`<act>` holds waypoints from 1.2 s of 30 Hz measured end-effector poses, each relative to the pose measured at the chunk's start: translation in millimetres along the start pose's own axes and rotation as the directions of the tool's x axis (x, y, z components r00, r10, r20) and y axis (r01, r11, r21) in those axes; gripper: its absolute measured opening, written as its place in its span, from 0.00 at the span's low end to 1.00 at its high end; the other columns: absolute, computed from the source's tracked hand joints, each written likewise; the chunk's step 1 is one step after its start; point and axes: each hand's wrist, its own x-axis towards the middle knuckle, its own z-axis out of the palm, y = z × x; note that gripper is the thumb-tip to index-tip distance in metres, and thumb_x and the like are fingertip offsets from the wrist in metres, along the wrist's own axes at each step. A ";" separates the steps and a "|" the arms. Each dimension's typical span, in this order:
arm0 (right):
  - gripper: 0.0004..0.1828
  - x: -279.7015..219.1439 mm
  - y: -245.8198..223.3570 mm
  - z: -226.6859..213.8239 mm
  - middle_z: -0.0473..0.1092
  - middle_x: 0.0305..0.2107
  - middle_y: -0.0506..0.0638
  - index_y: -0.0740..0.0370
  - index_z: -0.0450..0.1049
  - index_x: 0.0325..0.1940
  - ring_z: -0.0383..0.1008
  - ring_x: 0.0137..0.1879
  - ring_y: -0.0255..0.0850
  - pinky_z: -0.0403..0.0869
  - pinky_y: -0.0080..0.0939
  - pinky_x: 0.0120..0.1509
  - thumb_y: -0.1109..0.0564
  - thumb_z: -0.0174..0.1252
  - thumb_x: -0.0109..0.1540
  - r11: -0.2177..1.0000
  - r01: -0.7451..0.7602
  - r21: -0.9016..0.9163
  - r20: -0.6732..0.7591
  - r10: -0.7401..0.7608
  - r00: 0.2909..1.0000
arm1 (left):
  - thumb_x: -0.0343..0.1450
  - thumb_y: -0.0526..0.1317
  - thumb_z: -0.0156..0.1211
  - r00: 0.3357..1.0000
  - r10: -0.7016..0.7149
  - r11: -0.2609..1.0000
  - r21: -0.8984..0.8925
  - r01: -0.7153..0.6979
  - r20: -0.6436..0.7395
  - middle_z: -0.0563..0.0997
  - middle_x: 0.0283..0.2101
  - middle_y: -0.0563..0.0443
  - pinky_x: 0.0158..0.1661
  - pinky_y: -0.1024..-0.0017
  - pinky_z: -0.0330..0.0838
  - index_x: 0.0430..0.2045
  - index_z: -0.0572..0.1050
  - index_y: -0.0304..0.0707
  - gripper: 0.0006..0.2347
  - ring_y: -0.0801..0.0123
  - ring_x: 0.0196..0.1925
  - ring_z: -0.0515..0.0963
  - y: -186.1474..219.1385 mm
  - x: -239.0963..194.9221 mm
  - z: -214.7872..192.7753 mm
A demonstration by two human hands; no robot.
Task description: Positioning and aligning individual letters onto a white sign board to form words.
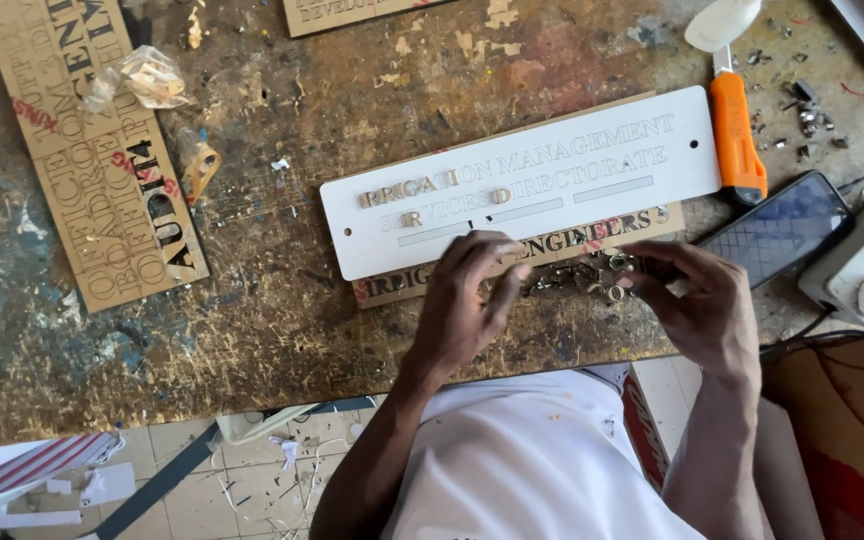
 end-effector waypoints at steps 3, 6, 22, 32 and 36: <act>0.19 2.1 -8.6 6.0 0.85 0.41 0.51 0.61 0.85 0.60 0.82 0.39 0.34 0.79 0.34 0.47 0.55 0.76 0.66 0.998 0.055 0.025 -0.015 -0.054 0.998 | 0.85 0.48 0.55 0.976 -0.093 0.894 -0.415 0.169 0.198 0.87 0.48 0.47 0.37 0.70 0.86 0.52 0.77 0.43 0.11 0.68 0.36 0.86 30.7 12.8 9.4; 0.20 6.7 -5.8 9.8 0.81 0.29 0.56 0.65 0.85 0.58 0.83 0.33 0.45 0.82 0.48 0.44 0.69 0.76 0.61 0.981 0.121 0.152 -0.045 -0.115 0.992 | 0.85 0.43 0.61 0.944 -0.075 0.644 -0.707 0.292 0.322 0.85 0.48 0.41 0.49 0.60 0.80 0.59 0.81 0.33 0.14 0.59 0.48 0.83 27.3 14.7 46.4; 0.10 11.0 -10.3 7.8 0.77 0.26 0.53 0.64 0.86 0.49 0.81 0.31 0.42 0.81 0.44 0.40 0.67 0.74 0.63 0.933 0.238 0.271 -0.048 -0.234 0.971 | 0.80 0.29 0.69 0.855 -0.214 0.070 -0.865 0.496 0.473 0.89 0.48 0.33 0.53 0.57 0.90 0.55 0.84 0.24 0.09 0.56 0.49 0.91 -12.8 9.0 101.9; 0.11 10.3 5.6 11.9 0.78 0.31 0.61 0.71 0.85 0.50 0.86 0.36 0.52 0.86 0.52 0.42 0.75 0.64 0.67 0.966 0.179 0.187 0.012 -0.185 0.983 | 0.78 0.26 0.70 0.902 -0.274 0.295 -0.864 0.409 0.333 0.88 0.48 0.35 0.52 0.59 0.91 0.50 0.84 0.26 0.08 0.56 0.51 0.91 7.4 16.6 81.6; 0.12 10.3 -1.4 14.6 0.80 0.34 0.65 0.71 0.85 0.51 0.87 0.40 0.59 0.86 0.56 0.42 0.75 0.66 0.65 0.971 0.194 0.137 0.010 -0.197 0.980 | 0.79 0.26 0.68 0.922 -0.248 0.408 -0.831 0.378 0.298 0.87 0.47 0.38 0.52 0.63 0.91 0.51 0.83 0.28 0.08 0.60 0.51 0.90 -7.1 11.9 86.5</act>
